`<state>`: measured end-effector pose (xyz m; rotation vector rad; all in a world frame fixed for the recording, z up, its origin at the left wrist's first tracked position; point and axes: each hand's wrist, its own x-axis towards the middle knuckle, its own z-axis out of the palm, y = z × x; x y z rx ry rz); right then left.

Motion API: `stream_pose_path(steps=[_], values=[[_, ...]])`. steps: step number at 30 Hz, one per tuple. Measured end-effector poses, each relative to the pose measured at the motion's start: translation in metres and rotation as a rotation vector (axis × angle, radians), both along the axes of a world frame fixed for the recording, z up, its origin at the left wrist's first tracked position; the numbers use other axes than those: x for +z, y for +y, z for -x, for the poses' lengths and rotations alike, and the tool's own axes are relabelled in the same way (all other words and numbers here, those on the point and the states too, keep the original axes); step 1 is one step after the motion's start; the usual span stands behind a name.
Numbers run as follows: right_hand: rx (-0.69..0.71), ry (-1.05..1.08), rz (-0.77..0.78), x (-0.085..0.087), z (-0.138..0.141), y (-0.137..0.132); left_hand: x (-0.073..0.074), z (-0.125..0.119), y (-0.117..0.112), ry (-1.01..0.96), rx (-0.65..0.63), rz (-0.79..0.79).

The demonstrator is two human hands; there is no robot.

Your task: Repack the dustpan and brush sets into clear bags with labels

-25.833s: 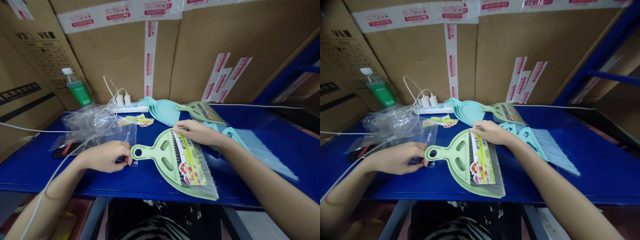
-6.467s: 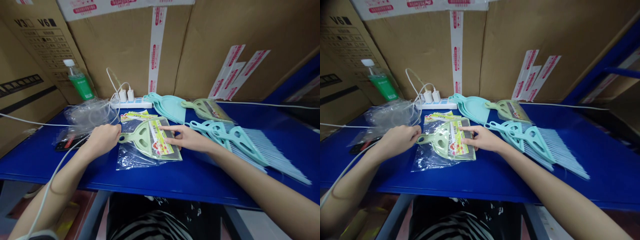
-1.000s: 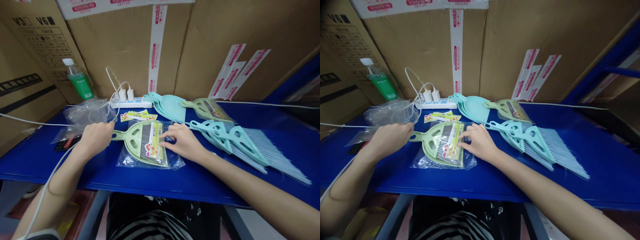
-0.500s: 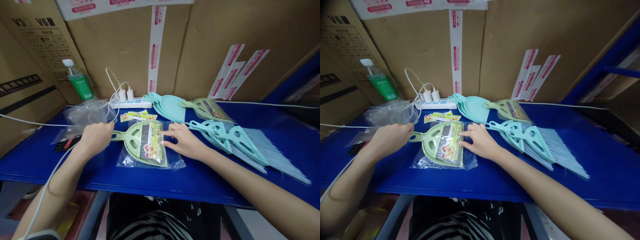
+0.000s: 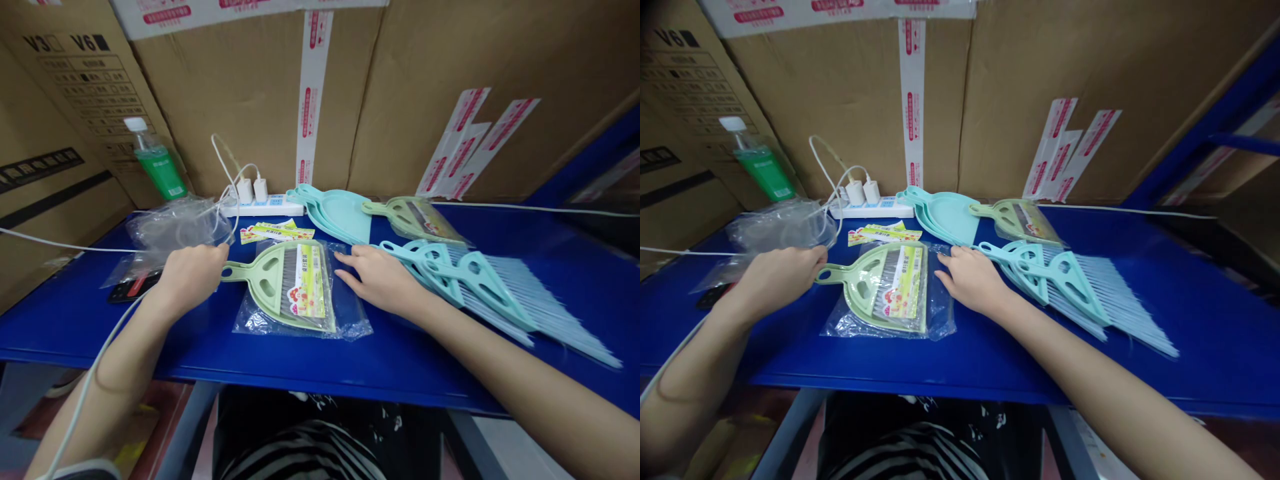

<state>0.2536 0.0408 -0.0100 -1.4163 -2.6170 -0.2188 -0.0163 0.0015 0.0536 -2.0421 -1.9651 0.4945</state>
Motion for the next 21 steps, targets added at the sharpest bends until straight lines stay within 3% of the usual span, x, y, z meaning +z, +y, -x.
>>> stream_pose_path(steps=[4, 9, 14, 18, 21], values=[[-0.035, -0.046, 0.023, 0.005, 0.002, -0.004, 0.004, -0.003, -0.002, 0.005, 0.023, 0.007], [-0.025, 0.057, -0.03, 0.004, -0.003, 0.0, 0.005, -0.004, -0.002, -0.003, 0.036, 0.01], [0.03, 0.134, -0.122, -0.002, -0.007, 0.009, -0.001, -0.003, 0.0, 0.002, 0.016, -0.114], [0.042, 0.08, -0.114, -0.006, -0.005, 0.013, -0.005, -0.004, 0.003, -0.032, -0.106, -0.21], [0.029, 0.064, -0.091, -0.007, -0.003, 0.014, -0.01, -0.005, 0.004, -0.148, -0.364, -0.117]])
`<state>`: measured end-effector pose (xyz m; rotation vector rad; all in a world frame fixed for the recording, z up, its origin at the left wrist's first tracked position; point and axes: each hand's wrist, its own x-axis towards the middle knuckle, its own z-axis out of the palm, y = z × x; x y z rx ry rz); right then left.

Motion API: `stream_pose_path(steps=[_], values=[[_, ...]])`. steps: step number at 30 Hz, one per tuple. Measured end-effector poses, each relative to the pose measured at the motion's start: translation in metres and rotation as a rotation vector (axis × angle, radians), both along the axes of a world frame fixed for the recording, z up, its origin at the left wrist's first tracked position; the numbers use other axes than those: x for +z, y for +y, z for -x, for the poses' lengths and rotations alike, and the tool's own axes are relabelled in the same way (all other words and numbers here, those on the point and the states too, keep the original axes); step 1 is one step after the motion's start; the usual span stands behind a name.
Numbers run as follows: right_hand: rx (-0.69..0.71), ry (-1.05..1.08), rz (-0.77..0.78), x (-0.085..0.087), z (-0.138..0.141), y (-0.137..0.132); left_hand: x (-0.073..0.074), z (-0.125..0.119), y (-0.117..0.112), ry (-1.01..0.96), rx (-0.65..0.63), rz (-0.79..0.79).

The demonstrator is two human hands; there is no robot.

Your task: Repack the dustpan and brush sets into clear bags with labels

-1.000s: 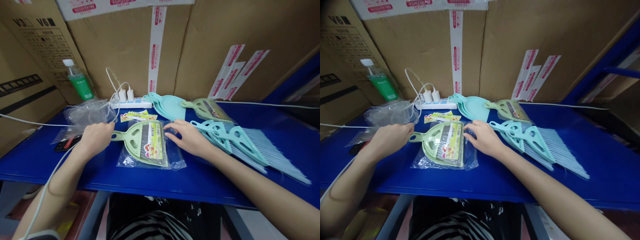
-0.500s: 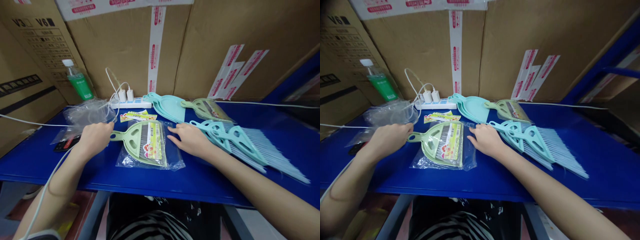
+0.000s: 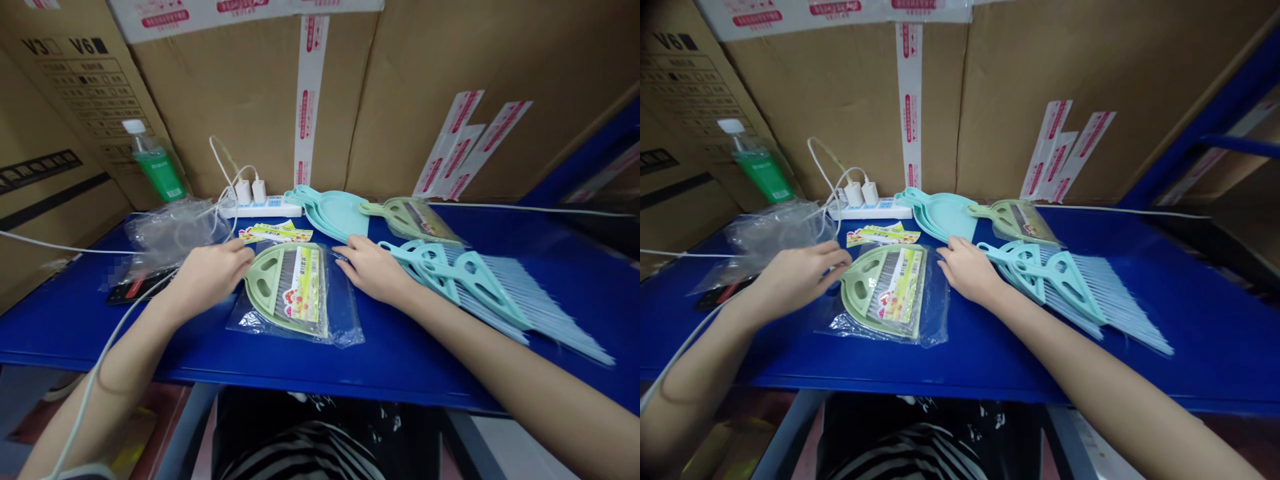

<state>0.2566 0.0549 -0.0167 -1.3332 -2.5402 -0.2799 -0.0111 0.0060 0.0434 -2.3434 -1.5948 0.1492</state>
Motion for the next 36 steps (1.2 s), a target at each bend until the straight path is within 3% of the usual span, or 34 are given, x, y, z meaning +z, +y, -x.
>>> stream_pose_path(steps=[4, 9, 16, 24, 29, 36], values=[[-0.02, 0.01, 0.012, 0.002, 0.002, 0.0, -0.006, -0.001, -0.002, -0.201, -0.386, 0.183], [-0.034, -0.016, 0.047, 0.005, 0.004, 0.002, -0.009, -0.004, -0.007, -0.366, -0.602, 0.368], [-0.065, 0.01, 0.059, 0.01, 0.007, 0.002, -0.014, -0.007, -0.01, -0.416, -0.666, 0.462], [0.067, 0.145, 0.091, 0.013, -0.007, 0.003, -0.011, -0.005, -0.009, -0.457, -0.72, 0.507], [0.069, 0.147, 0.255, 0.023, -0.015, -0.002, -0.005, -0.004, -0.008, -0.444, -0.726, 0.52], [0.11, 0.126, 0.55, 0.039, -0.021, -0.012, -0.006, -0.001, -0.005, -0.42, -0.607, 0.386]])
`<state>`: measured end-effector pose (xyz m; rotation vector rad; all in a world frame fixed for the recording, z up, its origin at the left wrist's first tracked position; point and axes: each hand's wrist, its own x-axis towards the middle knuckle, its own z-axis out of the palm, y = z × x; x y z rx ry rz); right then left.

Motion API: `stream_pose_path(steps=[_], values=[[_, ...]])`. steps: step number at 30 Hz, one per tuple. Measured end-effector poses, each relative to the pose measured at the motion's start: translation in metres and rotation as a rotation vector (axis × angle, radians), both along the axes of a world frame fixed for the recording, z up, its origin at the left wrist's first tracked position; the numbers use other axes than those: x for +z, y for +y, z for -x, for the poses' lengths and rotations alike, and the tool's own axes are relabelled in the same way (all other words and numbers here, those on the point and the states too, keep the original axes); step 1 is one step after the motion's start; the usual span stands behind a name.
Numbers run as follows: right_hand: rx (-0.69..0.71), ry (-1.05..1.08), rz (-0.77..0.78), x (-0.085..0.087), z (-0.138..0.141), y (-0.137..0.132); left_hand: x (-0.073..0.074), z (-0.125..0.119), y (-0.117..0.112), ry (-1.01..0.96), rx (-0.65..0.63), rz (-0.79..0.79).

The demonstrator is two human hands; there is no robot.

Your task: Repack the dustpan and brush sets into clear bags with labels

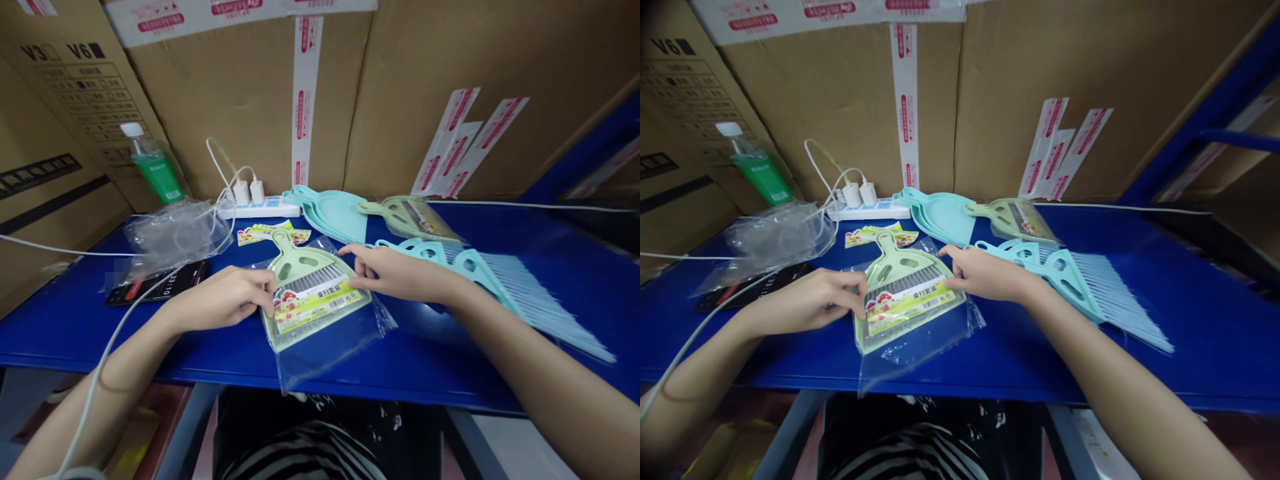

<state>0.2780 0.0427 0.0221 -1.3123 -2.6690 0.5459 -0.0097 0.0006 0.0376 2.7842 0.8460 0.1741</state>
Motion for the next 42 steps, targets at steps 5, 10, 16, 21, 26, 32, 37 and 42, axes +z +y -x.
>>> stream_pose_path(steps=[5, 10, 16, 21, 26, 32, 37, 42], values=[[0.07, 0.024, 0.073, 0.003, -0.004, -0.003, -0.004, 0.001, 0.004, 0.0, 0.061, -0.105], [0.167, 0.049, 0.111, 0.002, -0.006, -0.006, -0.004, 0.001, 0.005, 0.072, 0.121, -0.19], [0.193, 0.09, 0.143, 0.001, -0.006, -0.006, -0.006, -0.001, 0.007, 0.172, 0.215, -0.269], [0.198, 0.079, 0.149, 0.001, -0.006, -0.007, -0.008, 0.0, 0.007, 0.169, 0.213, -0.313], [0.219, 0.097, 0.132, -0.001, -0.006, -0.006, -0.002, -0.002, 0.001, 0.068, 0.083, -0.123], [0.164, 0.034, 0.121, -0.005, -0.005, -0.004, 0.004, -0.008, -0.005, 0.034, -0.02, 0.079], [0.185, 0.074, 0.135, -0.006, -0.004, -0.005, 0.002, -0.007, -0.004, 0.041, -0.032, 0.146], [0.154, 0.015, 0.173, -0.008, -0.006, -0.006, -0.002, -0.004, -0.002, 0.055, -0.063, 0.194]])
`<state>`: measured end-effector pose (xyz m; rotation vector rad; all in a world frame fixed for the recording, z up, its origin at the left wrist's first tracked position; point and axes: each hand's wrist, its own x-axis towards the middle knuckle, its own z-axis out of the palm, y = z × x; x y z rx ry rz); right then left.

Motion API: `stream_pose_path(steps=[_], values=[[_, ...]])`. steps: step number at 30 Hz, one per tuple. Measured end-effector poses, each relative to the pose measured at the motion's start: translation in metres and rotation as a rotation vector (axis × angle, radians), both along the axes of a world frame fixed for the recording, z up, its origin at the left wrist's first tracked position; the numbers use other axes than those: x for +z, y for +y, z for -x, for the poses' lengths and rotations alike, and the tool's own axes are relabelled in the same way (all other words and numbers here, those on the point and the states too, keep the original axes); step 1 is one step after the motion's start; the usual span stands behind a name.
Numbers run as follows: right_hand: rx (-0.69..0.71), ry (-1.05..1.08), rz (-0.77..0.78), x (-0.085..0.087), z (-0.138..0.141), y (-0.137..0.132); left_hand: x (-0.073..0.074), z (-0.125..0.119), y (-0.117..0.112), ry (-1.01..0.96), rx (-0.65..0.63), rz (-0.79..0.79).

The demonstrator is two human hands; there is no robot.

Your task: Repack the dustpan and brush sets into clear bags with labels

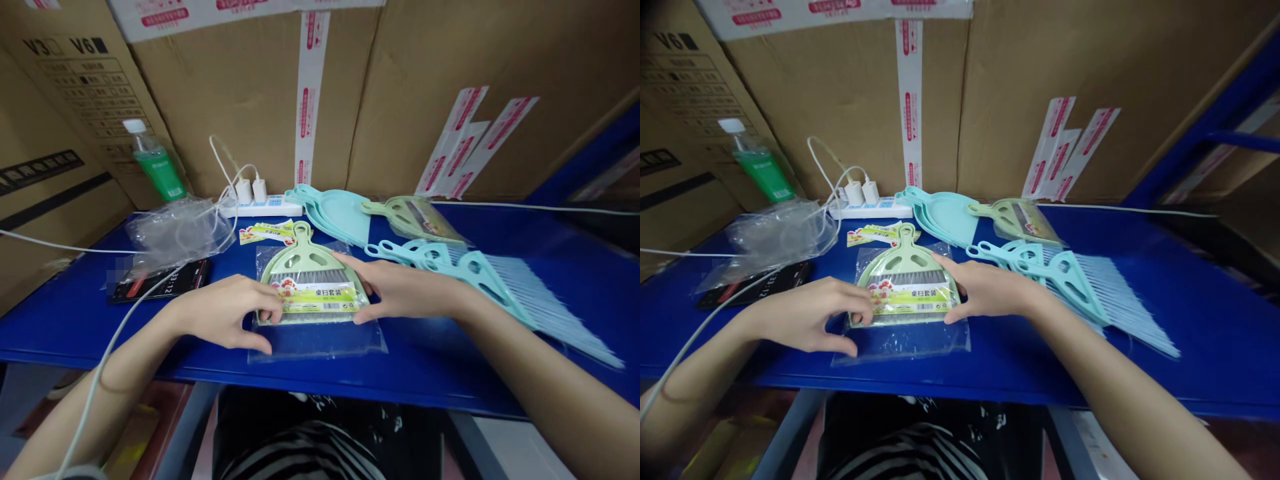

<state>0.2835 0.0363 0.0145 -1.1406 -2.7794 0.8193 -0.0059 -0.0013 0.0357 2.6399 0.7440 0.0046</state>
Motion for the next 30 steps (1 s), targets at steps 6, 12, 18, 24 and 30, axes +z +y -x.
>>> stream_pose_path(steps=[6, 12, 18, 24, 30], values=[[-0.04, -0.056, -0.054, -0.002, -0.002, -0.003, 0.0, 0.007, -0.002, 0.0, -0.065, 0.062], [-0.06, -0.061, -0.096, 0.003, 0.002, -0.009, 0.003, 0.005, -0.007, 0.021, -0.041, 0.044], [-0.013, -0.057, -0.137, 0.015, 0.011, -0.013, 0.007, -0.001, -0.005, -0.026, -0.02, 0.029], [0.149, 0.021, -0.049, 0.017, 0.014, -0.012, 0.006, -0.003, -0.005, -0.031, 0.06, -0.002], [0.139, 0.048, -0.008, 0.021, 0.014, -0.017, 0.0, -0.004, -0.003, -0.02, 0.121, -0.016]])
